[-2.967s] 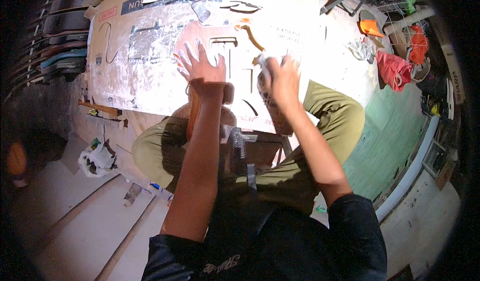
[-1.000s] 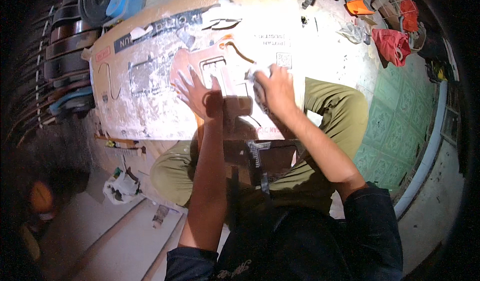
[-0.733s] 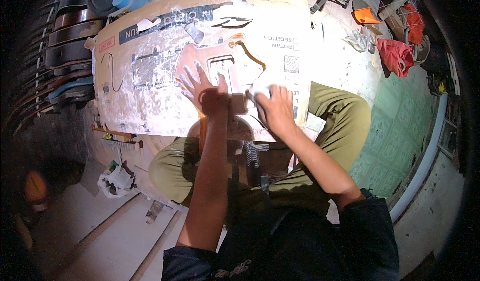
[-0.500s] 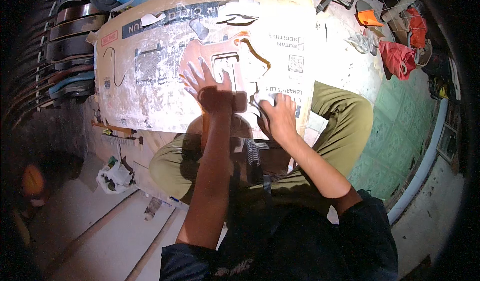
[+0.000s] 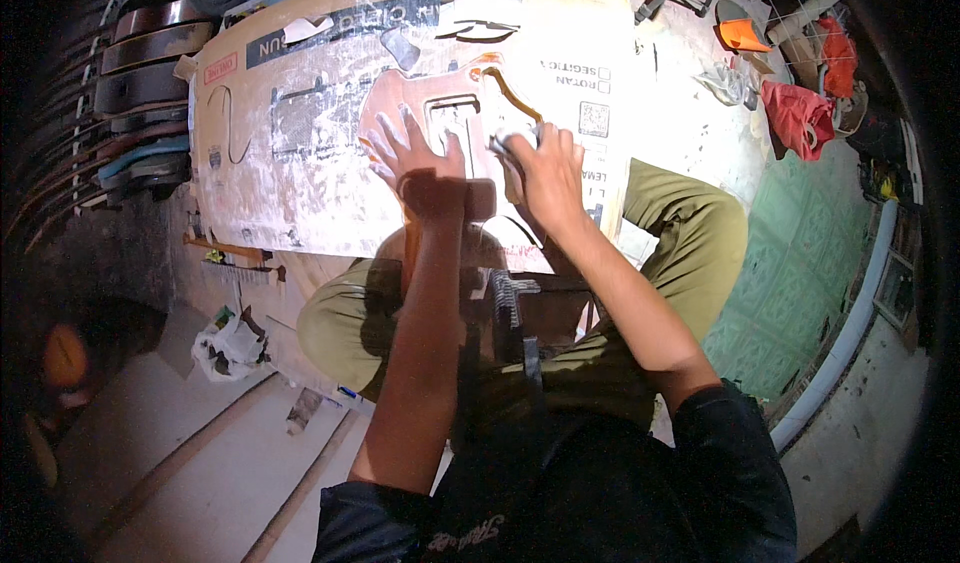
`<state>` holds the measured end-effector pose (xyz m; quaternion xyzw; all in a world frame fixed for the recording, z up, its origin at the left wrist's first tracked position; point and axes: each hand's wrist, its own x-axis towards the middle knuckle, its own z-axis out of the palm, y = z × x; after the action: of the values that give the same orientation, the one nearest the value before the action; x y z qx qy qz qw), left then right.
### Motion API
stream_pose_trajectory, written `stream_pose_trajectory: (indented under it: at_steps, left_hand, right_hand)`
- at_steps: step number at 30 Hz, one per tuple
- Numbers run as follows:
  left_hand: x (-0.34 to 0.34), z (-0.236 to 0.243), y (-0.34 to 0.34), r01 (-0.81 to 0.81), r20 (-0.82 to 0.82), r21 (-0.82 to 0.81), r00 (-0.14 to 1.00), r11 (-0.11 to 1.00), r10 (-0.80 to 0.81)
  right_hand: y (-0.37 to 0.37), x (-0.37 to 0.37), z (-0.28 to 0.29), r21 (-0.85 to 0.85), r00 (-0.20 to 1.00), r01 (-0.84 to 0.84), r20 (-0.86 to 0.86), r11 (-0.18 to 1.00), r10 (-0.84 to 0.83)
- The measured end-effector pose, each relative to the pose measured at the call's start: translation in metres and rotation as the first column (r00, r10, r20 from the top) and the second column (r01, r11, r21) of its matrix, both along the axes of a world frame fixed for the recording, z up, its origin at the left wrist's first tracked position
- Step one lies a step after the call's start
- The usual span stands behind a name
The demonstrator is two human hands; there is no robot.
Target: The person sands the surface of a wooden guitar body using a cloth and a sanding block, moving the tools across the front and sides of the instrument.
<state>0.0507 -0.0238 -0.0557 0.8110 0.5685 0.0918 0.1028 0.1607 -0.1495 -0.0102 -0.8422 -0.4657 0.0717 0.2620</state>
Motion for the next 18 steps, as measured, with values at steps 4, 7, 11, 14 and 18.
stream_pose_trajectory:
  at_steps: [4,7,11,14,18]
  left_hand:
    - [-0.003,-0.002,0.003,0.014,0.015,0.02,1.0,1.0,-0.015]
    - [-0.001,-0.003,0.001,0.025,-0.002,0.016,1.0,1.0,-0.025]
    - [-0.001,-0.006,0.006,0.008,0.002,0.016,1.0,1.0,-0.008]
    - [-0.002,-0.006,0.002,0.025,0.016,0.027,1.0,0.999,-0.025]
    - [0.002,-0.005,0.002,0.027,-0.008,0.051,1.0,0.998,-0.027]
  right_hand:
    - [-0.036,-0.025,-0.003,-0.069,0.999,-0.028,-0.048,0.997,0.025]
    - [-0.05,-0.026,-0.005,-0.071,0.996,-0.082,-0.024,0.994,0.081]
    - [0.002,-0.004,0.001,-0.036,1.0,0.004,-0.019,0.999,-0.005]
    - [-0.039,-0.026,-0.008,-0.029,0.999,-0.017,-0.038,0.999,0.016]
    - [-0.043,-0.022,-0.008,-0.032,0.999,-0.052,-0.006,0.998,0.052]
